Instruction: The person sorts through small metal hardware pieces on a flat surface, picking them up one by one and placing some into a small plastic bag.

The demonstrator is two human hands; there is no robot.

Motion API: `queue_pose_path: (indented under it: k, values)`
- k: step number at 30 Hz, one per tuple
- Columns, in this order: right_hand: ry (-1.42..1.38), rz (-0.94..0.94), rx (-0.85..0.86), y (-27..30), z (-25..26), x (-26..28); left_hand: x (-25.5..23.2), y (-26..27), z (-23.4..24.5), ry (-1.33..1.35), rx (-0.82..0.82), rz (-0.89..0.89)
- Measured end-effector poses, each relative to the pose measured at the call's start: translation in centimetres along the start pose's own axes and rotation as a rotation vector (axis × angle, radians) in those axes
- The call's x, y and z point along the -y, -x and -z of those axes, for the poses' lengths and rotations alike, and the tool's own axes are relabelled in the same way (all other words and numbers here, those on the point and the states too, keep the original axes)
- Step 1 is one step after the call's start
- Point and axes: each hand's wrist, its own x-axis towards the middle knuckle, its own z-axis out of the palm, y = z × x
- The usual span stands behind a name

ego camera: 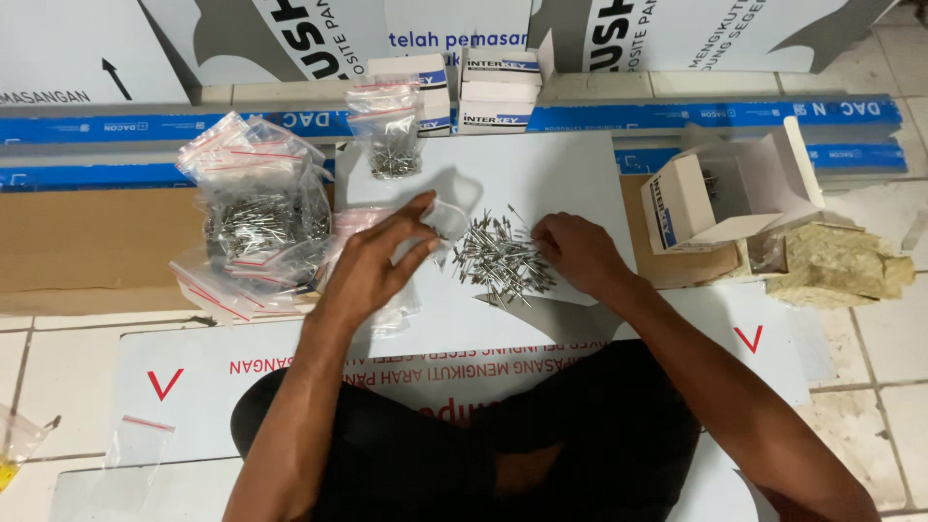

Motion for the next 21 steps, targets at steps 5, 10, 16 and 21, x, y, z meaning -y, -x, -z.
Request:
queue_pose_path:
  k: [5, 10, 16, 21]
  values:
    - [-0.096, -0.010, -0.014, 1.2, 1.7, 1.1, -0.3, 0.7, -0.6, -0.008, -0.017, -0.024]
    - [-0.319, 0.024, -0.070, 1.2, 2.9, 3.6, -0.2, 0.9, -0.7, -0.005, -0.046, -0.011]
    - [-0.561, 0.345, -0.297, 0.3, 2.1, 9.4, 0.4, 0.7, -1.6, -0.038, -0.038, -0.052]
    - [-0.339, 0.498, -0.372, -1.0, 0.4, 10.7, 0.4, 0.7, -1.3, -0.125, -0.042, -0.062]
